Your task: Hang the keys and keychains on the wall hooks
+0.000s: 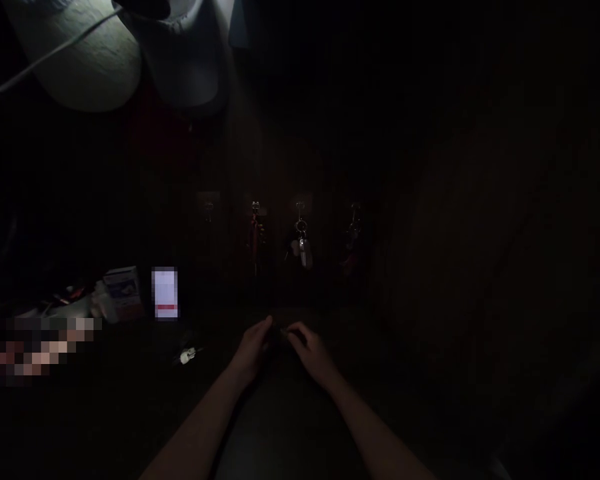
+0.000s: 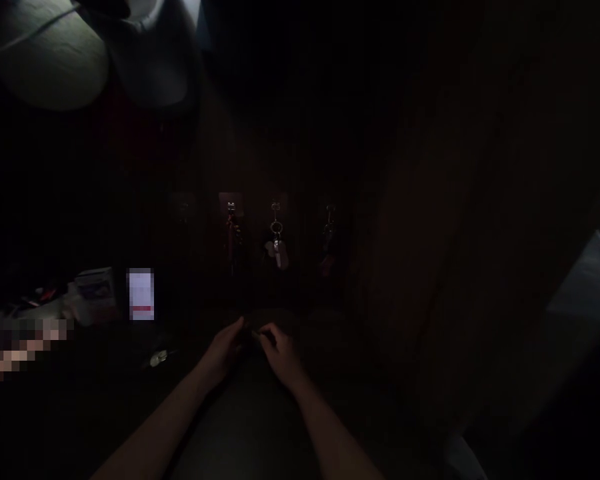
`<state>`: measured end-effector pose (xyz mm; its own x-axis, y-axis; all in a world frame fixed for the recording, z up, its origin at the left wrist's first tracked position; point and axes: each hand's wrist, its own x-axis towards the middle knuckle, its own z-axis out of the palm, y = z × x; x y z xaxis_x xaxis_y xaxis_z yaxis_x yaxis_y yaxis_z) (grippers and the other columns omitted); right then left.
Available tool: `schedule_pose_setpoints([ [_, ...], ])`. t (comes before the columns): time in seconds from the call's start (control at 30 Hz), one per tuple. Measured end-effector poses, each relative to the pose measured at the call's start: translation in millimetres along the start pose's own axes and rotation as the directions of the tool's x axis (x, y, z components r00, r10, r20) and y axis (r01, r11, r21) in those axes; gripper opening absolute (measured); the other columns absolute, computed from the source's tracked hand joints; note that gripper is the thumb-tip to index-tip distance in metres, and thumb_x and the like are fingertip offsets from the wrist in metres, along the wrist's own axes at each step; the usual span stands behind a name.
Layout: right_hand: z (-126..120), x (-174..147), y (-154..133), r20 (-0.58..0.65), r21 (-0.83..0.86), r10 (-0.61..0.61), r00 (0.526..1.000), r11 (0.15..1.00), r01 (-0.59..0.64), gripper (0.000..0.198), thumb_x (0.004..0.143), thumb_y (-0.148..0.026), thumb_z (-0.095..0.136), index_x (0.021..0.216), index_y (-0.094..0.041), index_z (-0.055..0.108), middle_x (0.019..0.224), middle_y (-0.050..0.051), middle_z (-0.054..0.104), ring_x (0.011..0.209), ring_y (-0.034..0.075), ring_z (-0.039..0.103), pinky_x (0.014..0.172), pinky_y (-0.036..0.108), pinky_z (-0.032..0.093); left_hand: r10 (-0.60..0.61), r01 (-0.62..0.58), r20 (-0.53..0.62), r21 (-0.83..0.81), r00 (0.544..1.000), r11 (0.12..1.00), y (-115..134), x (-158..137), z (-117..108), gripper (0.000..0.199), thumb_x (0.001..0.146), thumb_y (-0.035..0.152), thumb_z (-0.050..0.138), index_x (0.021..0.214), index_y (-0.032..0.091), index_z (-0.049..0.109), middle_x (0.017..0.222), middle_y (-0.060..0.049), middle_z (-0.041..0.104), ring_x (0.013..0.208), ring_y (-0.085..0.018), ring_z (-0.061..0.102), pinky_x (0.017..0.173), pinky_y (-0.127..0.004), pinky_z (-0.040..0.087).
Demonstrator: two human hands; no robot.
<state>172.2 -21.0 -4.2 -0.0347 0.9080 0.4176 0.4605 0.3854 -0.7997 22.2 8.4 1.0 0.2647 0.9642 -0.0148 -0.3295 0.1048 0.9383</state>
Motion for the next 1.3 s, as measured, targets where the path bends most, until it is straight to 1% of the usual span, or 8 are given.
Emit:
schedule_pose_setpoints([
  [0.13,0.0,-3.1,-7.8,0.081,-0.033,-0.042,0.996,0.998,0.045,0.019,0.083,-0.031,0.045,0.095,-0.022,0.058,0.094,0.002,0.067,0.087,0.017,0.061,0.076,0.027,0.044,-0.030,0.038,0.071,-0.110,0.997,0.993,1.6,1.6,-2.9,0.035,0.075,0.049,0.057,0.087,0.017,0.063,0.101,-0.009,0.067,0.093,-0.020,0.061,0.085,-0.033,0.045],
  [0.33,-1.0,-3.4,-7.5,0.066,-0.012,-0.033,0.997,0.999,0.034,0.022,0.083,-0.032,0.046,0.100,-0.022,0.057,0.100,0.003,0.066,0.090,0.018,0.061,0.075,0.028,0.045,0.007,0.017,0.094,-0.245,0.996,0.969,2.1,1.4,-2.4,0.021,0.069,0.029,0.068,0.087,0.020,0.060,0.106,-0.005,0.066,0.092,-0.017,0.062,0.087,-0.032,0.045],
  [0.5,-2.1,-0.3,1.4,0.019,0.015,-0.032,0.999,0.999,0.032,0.024,0.084,-0.035,0.044,0.097,-0.021,0.058,0.095,0.003,0.066,0.088,0.018,0.060,0.077,0.028,0.044,0.055,-0.039,0.065,-0.221,0.996,0.974,13.1,-6.2,-0.1,0.024,0.067,0.030,0.071,0.085,0.018,0.061,0.101,-0.006,0.067,0.089,-0.017,0.063,0.084,-0.030,0.045],
  [0.7,-1.0,4.5,12.9,-0.033,0.039,0.020,0.999,0.999,-0.019,0.027,0.083,-0.042,0.044,0.091,-0.020,0.060,0.080,0.002,0.064,0.075,0.016,0.059,0.070,0.027,0.044,0.166,-0.176,-0.067,-0.194,0.984,0.965,31.7,-16.2,-3.0,0.018,0.063,0.027,0.071,0.070,0.016,0.058,0.086,-0.004,0.069,0.084,-0.018,0.064,0.073,-0.028,0.048],
  [0.9,-0.7,4.2,10.4,-0.017,0.087,0.056,0.998,0.995,-0.054,0.026,0.082,-0.041,0.044,0.082,-0.020,0.059,0.069,0.000,0.061,0.069,0.015,0.057,0.066,0.025,0.041,0.203,-0.254,-0.234,-0.214,0.951,0.943,53.1,-10.6,-18.4,0.029,0.071,0.023,0.064,0.099,0.019,0.059,0.091,-0.006,0.069,0.086,-0.018,0.066,0.073,-0.028,0.050],
  [1.1,-0.2,4.5,9.4,-0.023,0.122,0.064,0.998,0.991,-0.061,0.028,0.081,-0.043,0.043,0.078,-0.019,0.058,0.066,0.000,0.059,0.066,0.015,0.056,0.064,0.025,0.040,0.288,-0.339,-0.366,-0.081,0.885,0.937,87.7,3.1,-33.5,0.020,0.075,0.020,0.061,0.094,0.016,0.063,0.091,-0.007,0.068,0.080,-0.012,0.066,0.075,-0.025,0.050],
  [1.2,-0.2,4.4,8.2,-0.028,0.128,0.073,0.997,0.989,-0.069,0.028,0.080,-0.043,0.044,0.077,-0.020,0.058,0.066,0.000,0.059,0.065,0.015,0.056,0.064,0.025,0.041,0.355,-0.383,-0.428,0.022,0.831,0.923,107.1,13.3,-39.8,0.022,0.074,0.020,0.062,0.096,0.017,0.063,0.092,-0.006,0.068,0.079,-0.011,0.065,0.076,-0.025,0.050],
  [1.3,-0.3,4.3,6.8,-0.029,0.140,0.071,0.997,0.988,-0.066,0.028,0.079,-0.044,0.045,0.075,-0.020,0.058,0.066,0.000,0.059,0.066,0.015,0.056,0.064,0.025,0.041,0.455,-0.428,-0.476,0.172,0.752,0.887,128.0,23.5,-45.2,0.030,0.070,0.022,0.065,0.099,0.017,0.063,0.093,-0.006,0.068,0.082,-0.013,0.065,0.080,-0.029,0.050],
])
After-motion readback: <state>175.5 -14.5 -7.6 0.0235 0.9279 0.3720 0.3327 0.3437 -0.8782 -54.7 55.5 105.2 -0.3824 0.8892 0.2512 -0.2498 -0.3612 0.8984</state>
